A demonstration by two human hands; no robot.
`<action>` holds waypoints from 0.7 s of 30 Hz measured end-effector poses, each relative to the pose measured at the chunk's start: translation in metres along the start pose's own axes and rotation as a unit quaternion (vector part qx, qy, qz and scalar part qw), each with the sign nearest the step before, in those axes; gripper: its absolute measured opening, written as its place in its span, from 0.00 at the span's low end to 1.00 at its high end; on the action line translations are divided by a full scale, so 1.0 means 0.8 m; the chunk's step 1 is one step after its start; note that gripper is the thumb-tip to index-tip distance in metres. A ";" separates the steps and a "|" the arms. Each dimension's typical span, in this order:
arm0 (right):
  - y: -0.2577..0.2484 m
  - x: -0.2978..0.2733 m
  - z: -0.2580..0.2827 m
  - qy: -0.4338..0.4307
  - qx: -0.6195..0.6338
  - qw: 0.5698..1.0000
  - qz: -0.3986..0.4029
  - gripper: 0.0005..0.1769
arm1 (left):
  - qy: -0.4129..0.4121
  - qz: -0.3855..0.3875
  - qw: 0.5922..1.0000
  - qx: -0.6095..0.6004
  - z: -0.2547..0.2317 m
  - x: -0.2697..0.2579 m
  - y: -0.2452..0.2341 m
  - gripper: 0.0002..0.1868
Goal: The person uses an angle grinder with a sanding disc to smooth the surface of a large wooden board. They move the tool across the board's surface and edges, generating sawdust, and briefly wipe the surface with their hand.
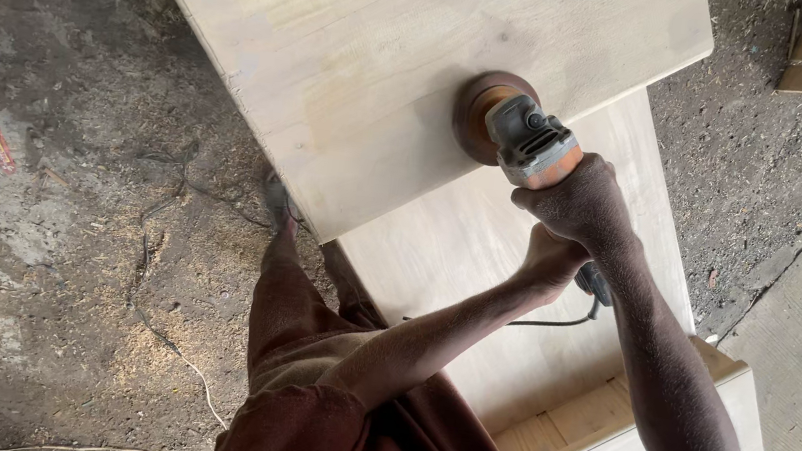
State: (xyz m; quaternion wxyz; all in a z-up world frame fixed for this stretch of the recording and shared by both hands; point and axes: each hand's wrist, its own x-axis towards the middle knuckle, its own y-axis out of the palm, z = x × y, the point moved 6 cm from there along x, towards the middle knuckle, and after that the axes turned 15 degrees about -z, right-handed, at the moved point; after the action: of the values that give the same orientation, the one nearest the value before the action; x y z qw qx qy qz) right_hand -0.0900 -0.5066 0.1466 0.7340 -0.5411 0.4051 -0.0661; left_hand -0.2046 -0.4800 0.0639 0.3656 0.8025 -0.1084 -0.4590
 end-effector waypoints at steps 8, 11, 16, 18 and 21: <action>-0.045 0.074 -0.041 0.014 -0.022 0.999 -0.019 0.27 | -0.012 0.022 1.000 0.015 0.020 0.076 0.067 0.13; -0.072 0.103 -0.060 0.004 0.007 0.998 -0.056 0.29 | -0.044 0.041 0.997 0.055 0.024 0.103 0.092 0.18; -0.104 0.134 -0.103 0.038 0.024 0.996 -0.080 0.30 | -0.038 0.033 0.995 0.081 0.054 0.143 0.136 0.28; -0.118 0.144 -0.117 0.045 0.035 0.993 -0.099 0.29 | -0.051 0.028 0.992 0.108 0.067 0.157 0.151 0.31; -0.125 0.157 -0.123 0.039 0.056 0.991 -0.114 0.29 | -0.055 0.019 0.987 0.147 0.074 0.172 0.162 0.34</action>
State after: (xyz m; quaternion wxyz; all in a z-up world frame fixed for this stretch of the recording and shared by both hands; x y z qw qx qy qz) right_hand -0.0377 -0.6871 0.1569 0.7349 -0.5384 0.3645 -0.1929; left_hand -0.1553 -0.6710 0.0438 0.2456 0.8191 -0.2099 -0.4741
